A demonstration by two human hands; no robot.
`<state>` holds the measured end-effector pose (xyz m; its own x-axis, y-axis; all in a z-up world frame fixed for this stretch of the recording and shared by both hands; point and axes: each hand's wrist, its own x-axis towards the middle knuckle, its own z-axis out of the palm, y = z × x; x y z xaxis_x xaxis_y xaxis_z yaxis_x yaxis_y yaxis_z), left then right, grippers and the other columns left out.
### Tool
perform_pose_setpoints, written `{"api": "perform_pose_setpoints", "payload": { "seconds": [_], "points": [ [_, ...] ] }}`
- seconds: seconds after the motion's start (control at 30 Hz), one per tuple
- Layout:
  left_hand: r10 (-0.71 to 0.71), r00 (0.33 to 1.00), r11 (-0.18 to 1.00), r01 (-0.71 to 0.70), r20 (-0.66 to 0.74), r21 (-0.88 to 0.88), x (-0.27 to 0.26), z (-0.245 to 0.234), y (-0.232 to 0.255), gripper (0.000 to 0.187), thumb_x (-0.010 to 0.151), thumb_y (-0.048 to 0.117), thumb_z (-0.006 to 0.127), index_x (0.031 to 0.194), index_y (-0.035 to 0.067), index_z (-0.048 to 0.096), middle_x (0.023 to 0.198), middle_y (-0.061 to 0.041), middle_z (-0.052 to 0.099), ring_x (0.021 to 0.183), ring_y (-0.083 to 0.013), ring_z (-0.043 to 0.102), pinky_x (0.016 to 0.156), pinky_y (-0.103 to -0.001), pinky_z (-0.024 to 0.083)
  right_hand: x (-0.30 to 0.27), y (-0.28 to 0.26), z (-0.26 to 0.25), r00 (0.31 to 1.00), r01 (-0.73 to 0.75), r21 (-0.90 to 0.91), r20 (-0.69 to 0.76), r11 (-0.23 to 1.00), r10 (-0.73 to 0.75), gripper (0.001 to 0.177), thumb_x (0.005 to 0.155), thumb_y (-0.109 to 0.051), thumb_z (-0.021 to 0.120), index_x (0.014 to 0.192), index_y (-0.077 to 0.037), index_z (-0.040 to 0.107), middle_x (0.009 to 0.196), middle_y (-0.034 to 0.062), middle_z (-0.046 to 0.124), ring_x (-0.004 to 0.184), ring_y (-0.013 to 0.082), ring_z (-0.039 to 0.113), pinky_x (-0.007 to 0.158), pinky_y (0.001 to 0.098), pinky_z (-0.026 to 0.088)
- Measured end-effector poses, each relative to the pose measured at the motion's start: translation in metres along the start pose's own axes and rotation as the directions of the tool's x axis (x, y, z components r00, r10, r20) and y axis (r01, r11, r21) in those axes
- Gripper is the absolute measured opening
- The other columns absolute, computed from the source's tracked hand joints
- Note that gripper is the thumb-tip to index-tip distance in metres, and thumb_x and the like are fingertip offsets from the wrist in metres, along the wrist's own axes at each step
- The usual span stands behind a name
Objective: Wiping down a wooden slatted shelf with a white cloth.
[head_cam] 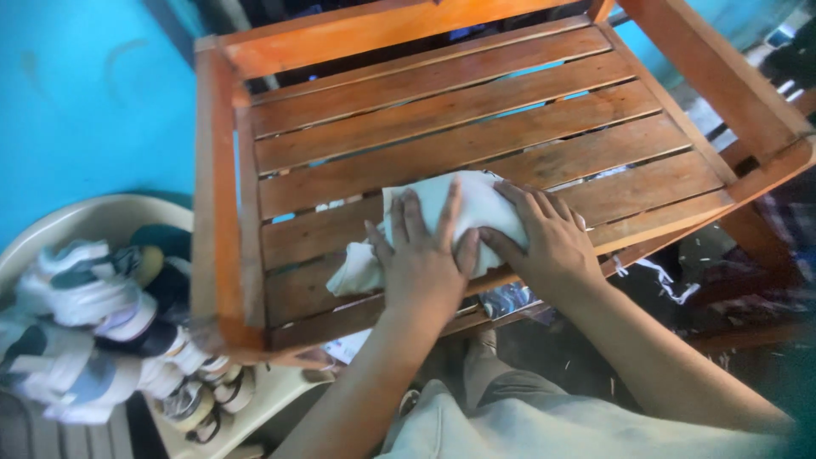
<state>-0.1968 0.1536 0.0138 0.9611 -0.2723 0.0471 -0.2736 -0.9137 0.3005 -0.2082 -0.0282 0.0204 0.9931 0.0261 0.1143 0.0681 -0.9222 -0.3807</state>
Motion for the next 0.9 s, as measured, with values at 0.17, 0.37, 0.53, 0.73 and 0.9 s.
{"api": "perform_pose_setpoints", "payload": {
  "seconds": [0.17,0.37,0.53,0.73,0.9],
  "points": [
    [-0.006,1.0,1.0,0.006,0.001,0.025,0.051,0.01,0.023,0.067,0.106,0.061,0.026,0.166,0.04,0.006,0.159,-0.031,0.03,0.152,-0.0524,0.021,0.111,-0.08,0.01,0.045,0.035,-0.004,0.999,-0.049,0.054,0.017,0.997,0.048,0.07,0.097,-0.058,0.056,0.155,-0.023,0.042,0.153,0.0095,0.049,0.147,0.0389,0.039,0.117,0.0618,0.03],
    [-0.041,0.996,0.999,0.042,-0.073,0.005,0.119,0.024,0.025,0.068,0.105,0.061,0.028,0.166,0.04,0.006,0.158,-0.031,0.034,0.151,-0.0527,0.023,0.111,-0.079,0.011,0.114,0.051,-0.015,0.998,-0.041,0.061,0.059,0.997,0.037,0.068,0.099,-0.062,0.05,0.155,-0.024,0.043,0.151,0.0115,0.05,0.147,0.0391,0.038,0.117,0.0633,0.032],
    [-0.039,0.976,0.997,0.053,-0.215,0.059,0.177,0.04,0.007,0.068,0.105,0.059,0.034,0.166,0.039,0.011,0.153,-0.028,0.043,0.151,-0.0486,0.029,0.111,-0.078,0.018,0.18,0.067,-0.002,0.997,0.013,-0.004,0.078,1.0,-0.013,0.07,0.097,-0.07,0.046,0.148,-0.022,0.046,0.147,0.0093,0.052,0.146,0.0374,0.042,0.115,0.059,0.04],
    [-0.06,0.965,0.995,0.08,-0.257,0.068,0.248,0.033,-0.021,0.065,0.105,0.063,0.03,0.165,0.038,0.021,0.159,-0.02,0.041,0.156,-0.0401,0.025,0.118,-0.071,0.019,0.254,0.072,0.015,0.998,0.046,-0.002,0.04,0.999,-0.046,0.064,0.1,-0.067,0.048,0.135,-0.014,0.052,0.14,0.0133,0.055,0.142,0.0386,0.045,0.113,0.0577,0.042],
    [-0.136,0.979,0.989,0.142,-0.153,0.028,0.282,0.021,-0.036,0.067,0.103,0.068,0.023,0.162,0.036,0.026,0.156,-0.015,0.043,0.15,-0.0358,0.038,0.121,-0.064,0.023,0.289,0.052,0.006,0.993,0.064,-0.048,0.101,0.997,-0.059,0.073,0.105,-0.063,0.041,0.151,-0.005,0.043,0.155,0.02,0.047,0.154,0.0369,0.032,0.123,0.0527,0.027]
  ]
}}
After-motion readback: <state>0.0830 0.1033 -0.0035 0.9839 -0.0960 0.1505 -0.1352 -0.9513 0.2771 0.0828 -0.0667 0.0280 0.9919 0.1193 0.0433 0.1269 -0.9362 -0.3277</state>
